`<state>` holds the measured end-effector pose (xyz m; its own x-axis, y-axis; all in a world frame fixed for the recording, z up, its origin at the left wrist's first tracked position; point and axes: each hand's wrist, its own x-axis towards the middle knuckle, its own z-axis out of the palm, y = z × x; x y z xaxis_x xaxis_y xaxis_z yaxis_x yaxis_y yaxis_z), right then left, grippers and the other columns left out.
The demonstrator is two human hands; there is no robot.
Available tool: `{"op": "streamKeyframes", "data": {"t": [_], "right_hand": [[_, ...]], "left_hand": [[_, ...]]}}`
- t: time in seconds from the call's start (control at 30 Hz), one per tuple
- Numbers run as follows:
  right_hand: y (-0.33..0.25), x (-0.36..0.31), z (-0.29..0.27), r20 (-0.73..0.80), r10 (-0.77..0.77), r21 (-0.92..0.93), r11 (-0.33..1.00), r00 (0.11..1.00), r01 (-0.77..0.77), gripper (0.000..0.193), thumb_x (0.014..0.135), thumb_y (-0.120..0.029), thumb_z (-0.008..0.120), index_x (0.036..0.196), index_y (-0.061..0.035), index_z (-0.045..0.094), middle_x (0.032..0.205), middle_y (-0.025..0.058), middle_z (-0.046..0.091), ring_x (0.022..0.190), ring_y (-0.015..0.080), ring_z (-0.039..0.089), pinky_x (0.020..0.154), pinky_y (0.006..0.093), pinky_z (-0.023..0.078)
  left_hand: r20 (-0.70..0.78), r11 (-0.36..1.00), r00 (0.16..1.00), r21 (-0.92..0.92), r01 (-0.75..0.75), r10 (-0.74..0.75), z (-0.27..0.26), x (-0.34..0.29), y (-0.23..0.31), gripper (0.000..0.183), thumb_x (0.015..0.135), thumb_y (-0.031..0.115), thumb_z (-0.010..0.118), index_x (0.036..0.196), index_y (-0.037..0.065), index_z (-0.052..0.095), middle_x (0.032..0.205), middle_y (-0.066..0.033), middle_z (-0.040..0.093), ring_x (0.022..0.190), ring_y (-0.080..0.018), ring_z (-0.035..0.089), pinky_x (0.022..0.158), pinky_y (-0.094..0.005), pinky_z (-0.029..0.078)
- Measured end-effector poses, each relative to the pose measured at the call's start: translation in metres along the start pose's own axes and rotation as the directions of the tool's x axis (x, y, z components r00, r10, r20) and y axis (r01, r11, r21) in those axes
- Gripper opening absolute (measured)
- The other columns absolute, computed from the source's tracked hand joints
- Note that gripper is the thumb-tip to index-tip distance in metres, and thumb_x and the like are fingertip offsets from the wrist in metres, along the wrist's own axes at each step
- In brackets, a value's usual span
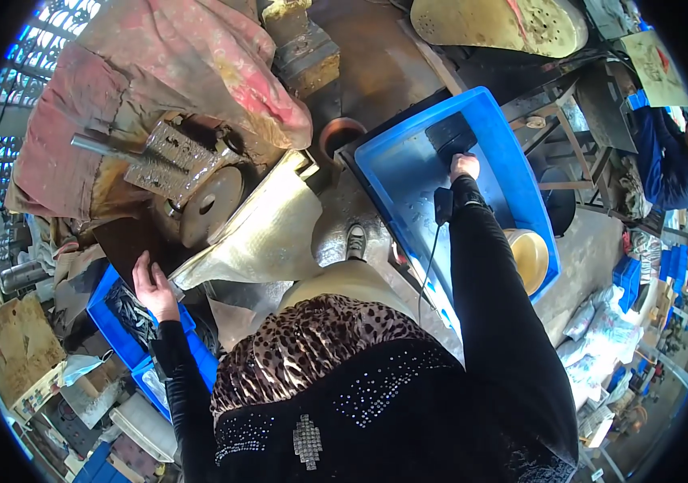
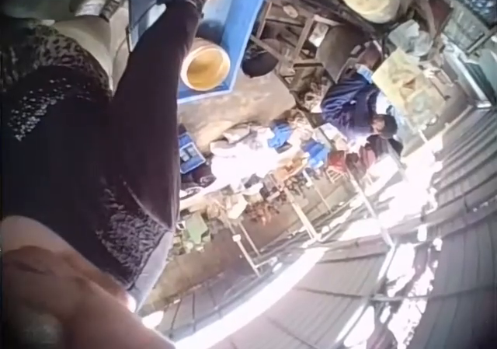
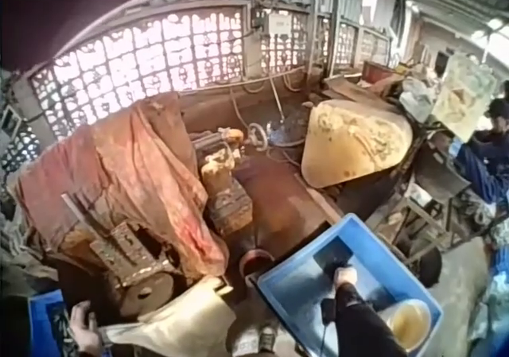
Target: The person picks up metal pieces from a blue bin, grinds them against a rotating wheel in a machine, and then dips them into a container of liquid before placing them into a different blue bin.
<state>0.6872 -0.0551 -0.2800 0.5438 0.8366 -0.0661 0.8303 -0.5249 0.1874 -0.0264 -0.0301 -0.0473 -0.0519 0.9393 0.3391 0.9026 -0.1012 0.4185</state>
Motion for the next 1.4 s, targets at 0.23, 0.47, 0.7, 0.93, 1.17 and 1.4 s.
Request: {"op": "streamKeyframes", "data": {"t": [0.23,0.47,0.7,0.93,1.17,1.4], "right_hand": [[-0.008,0.006,0.018,-0.129,0.453,0.444,0.822,0.882,-0.358,0.016,0.076,-0.018,0.058,0.066,-0.0122,0.069,0.075,0.0124,0.070,0.078,0.0248,0.069,0.072,0.0373,0.053],[0.031,0.041,-0.013,-0.671,-0.087,0.318,0.863,0.737,0.392,0.020,0.087,-0.018,0.054,0.091,-0.0064,0.069,0.083,0.0054,0.069,0.075,0.0170,0.065,0.061,0.0327,0.052],[-0.133,0.046,-0.343,-0.149,0.066,0.985,-0.072,0.987,0.154,0.023,0.096,-0.030,0.060,0.093,-0.0080,0.066,0.068,-0.0043,0.053,0.053,0.0027,0.042,0.047,0.0189,0.033],[-0.409,-0.050,-0.470,-0.570,-0.481,0.675,0.189,0.666,0.713,0.047,0.094,-0.044,0.055,0.120,-0.0058,0.062,0.104,0.0168,0.069,0.097,0.0287,0.065,0.086,0.0375,0.050],[-0.533,-0.123,-0.493,-0.455,-0.605,0.290,0.593,0.653,0.751,0.054,0.094,-0.054,0.049,0.113,-0.0047,0.059,0.099,0.0232,0.068,0.099,0.0399,0.064,0.084,0.0487,0.049],[-0.552,-0.112,-0.491,-0.394,-0.566,0.213,0.710,0.724,0.671,0.053,0.097,-0.051,0.039,0.116,-0.0034,0.055,0.111,0.0258,0.064,0.109,0.0421,0.060,0.090,0.0516,0.046]], "left_hand": [[0.014,0.997,0.999,-0.062,0.035,-0.034,-0.001,0.002,0.008,0.030,0.089,0.001,0.057,0.118,0.001,0.063,0.112,-0.0156,0.063,0.104,-0.0285,0.061,0.093,-0.0367,0.048],[-0.041,1.000,0.999,-0.001,-0.003,0.003,-0.004,0.001,0.019,0.033,0.084,0.007,0.061,0.116,0.007,0.064,0.115,-0.0147,0.063,0.109,-0.0334,0.058,0.097,-0.0405,0.046],[0.085,0.897,0.971,-0.373,0.238,-0.222,-0.023,0.020,0.017,0.032,0.086,0.005,0.062,0.118,0.003,0.061,0.111,-0.0166,0.061,0.097,-0.0335,0.063,0.083,-0.0377,0.052],[0.075,0.981,0.994,-0.181,-0.067,0.082,-0.036,0.035,-0.019,0.031,0.086,0.008,0.061,0.117,0.004,0.061,0.104,-0.0171,0.063,0.096,-0.0374,0.061,0.082,-0.0416,0.051],[0.098,0.973,0.992,-0.223,-0.061,0.085,-0.026,0.024,-0.027,0.032,0.085,0.011,0.060,0.116,0.004,0.060,0.099,-0.0166,0.062,0.091,-0.0361,0.063,0.080,-0.0424,0.052],[0.144,0.825,0.983,-0.565,-0.012,0.113,-0.036,0.024,-0.034,0.032,0.083,0.008,0.060,0.114,0.001,0.062,0.096,-0.0164,0.061,0.090,-0.0355,0.063,0.078,-0.0420,0.052]]}}
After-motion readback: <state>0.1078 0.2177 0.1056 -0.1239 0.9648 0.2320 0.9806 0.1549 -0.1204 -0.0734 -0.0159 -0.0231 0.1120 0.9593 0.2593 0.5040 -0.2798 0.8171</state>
